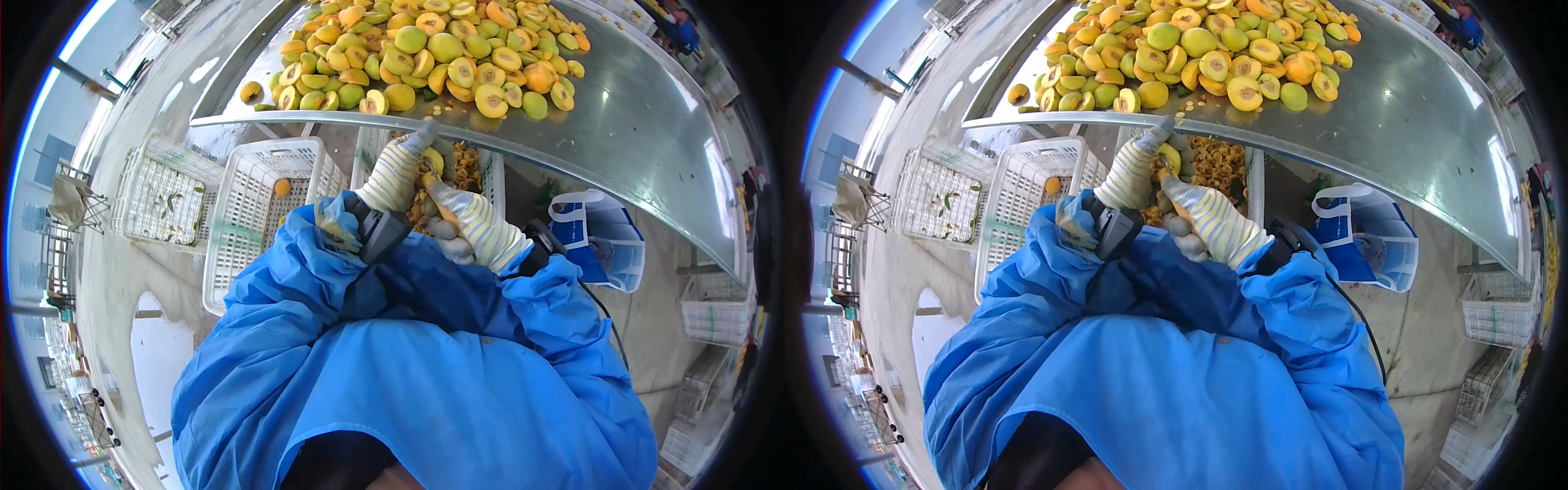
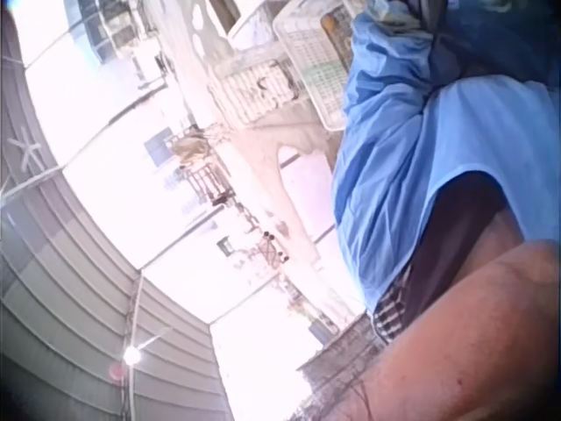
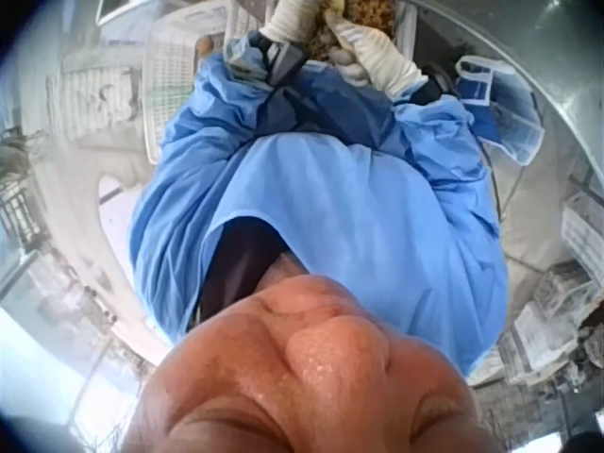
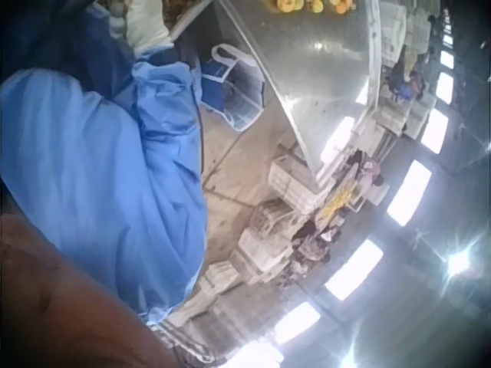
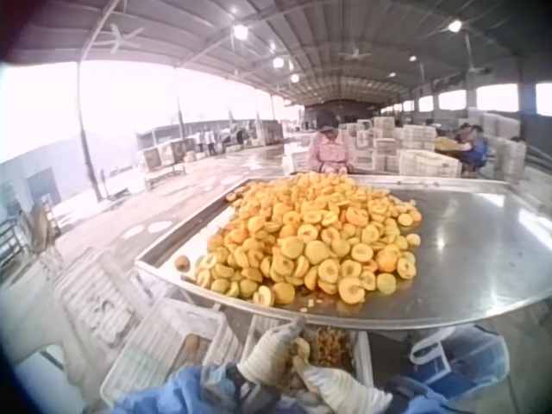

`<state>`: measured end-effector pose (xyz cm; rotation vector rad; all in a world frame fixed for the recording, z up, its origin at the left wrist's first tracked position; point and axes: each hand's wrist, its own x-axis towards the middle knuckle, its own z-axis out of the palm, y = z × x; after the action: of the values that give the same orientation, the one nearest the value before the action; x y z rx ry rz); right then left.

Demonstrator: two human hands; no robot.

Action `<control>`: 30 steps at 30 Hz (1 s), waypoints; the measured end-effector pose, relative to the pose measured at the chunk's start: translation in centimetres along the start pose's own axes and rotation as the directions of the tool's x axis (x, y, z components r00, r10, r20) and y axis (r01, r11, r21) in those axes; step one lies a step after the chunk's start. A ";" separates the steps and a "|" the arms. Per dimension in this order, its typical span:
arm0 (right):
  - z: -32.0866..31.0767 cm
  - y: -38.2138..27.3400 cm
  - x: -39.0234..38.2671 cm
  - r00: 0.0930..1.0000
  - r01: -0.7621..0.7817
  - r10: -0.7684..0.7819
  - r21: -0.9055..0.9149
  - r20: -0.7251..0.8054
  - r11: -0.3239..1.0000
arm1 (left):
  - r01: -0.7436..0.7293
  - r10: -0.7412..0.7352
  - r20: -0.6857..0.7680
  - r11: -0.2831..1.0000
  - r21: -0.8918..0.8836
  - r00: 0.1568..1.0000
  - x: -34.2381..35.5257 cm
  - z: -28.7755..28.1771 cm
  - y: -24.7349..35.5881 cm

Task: Remove pits from apricots and sort them into baskets.

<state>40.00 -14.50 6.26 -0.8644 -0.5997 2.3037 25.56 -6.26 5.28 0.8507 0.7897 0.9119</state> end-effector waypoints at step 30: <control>0.1 -1.9 -1.0 0.955 0.289 -0.295 -0.121 -0.039 0.950 | 0.038 -0.073 -0.044 0.839 -0.543 0.996 0.3 -2.0 1.7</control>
<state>41.21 -13.85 7.85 -0.8292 -0.7849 1.9871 23.36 -4.84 5.79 0.2972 0.5585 1.0450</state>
